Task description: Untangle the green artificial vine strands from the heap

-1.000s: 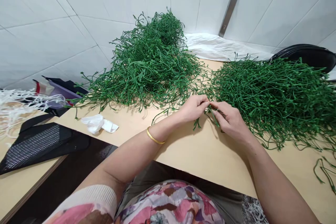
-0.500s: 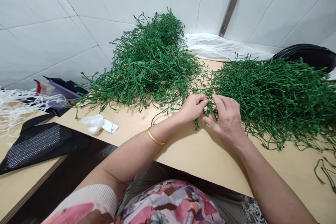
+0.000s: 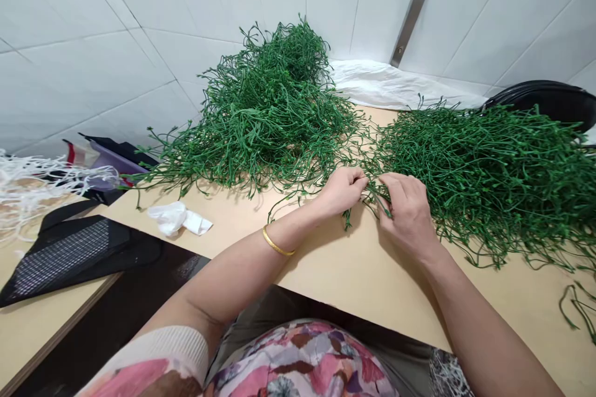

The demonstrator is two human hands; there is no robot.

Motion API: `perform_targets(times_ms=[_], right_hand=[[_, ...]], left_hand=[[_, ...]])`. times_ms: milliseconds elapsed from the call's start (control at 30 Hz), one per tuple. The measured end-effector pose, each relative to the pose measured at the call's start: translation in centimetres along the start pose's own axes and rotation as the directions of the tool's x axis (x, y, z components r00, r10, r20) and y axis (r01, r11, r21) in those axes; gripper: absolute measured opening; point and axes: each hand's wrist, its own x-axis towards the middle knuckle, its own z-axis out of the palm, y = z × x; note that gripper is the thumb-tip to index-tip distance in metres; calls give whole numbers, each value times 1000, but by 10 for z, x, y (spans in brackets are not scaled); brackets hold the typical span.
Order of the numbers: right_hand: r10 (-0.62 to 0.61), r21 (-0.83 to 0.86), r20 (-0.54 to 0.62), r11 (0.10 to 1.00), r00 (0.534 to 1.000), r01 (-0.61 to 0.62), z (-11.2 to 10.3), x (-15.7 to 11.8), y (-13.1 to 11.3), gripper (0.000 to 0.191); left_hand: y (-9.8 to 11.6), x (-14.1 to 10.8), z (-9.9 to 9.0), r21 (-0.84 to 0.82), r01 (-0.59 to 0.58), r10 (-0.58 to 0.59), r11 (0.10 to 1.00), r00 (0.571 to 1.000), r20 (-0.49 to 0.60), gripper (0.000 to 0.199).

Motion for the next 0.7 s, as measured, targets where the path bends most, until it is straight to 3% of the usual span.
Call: perform_targets(times_ms=[133, 300, 367, 433, 533, 700], right_hand=[[72, 207, 73, 974, 995, -86, -1, 0, 7, 8], [223, 401, 214, 868, 951, -293, -5, 1, 9, 12], [231, 414, 246, 853, 941, -317, -5, 1, 10, 11], [189, 359, 229, 895, 955, -264, -3, 1, 12, 10], [51, 206, 161, 975, 986, -84, 0, 1, 15, 10], [-111, -25, 21, 994, 994, 111, -2, 1, 16, 12]], left_hand=[[1, 0, -2, -23, -6, 6, 1000, 1000, 20, 24], [10, -3, -5, -178, 30, -2, 984, 988, 157, 13], [10, -3, -5, -207, 37, 2, 978, 983, 183, 8], [7, -2, -5, -190, 28, 6, 981, 985, 174, 3], [2, 0, -4, -118, -8, 27, 993, 987, 159, 4], [1, -1, -4, -64, -64, 73, 996, 985, 157, 7]])
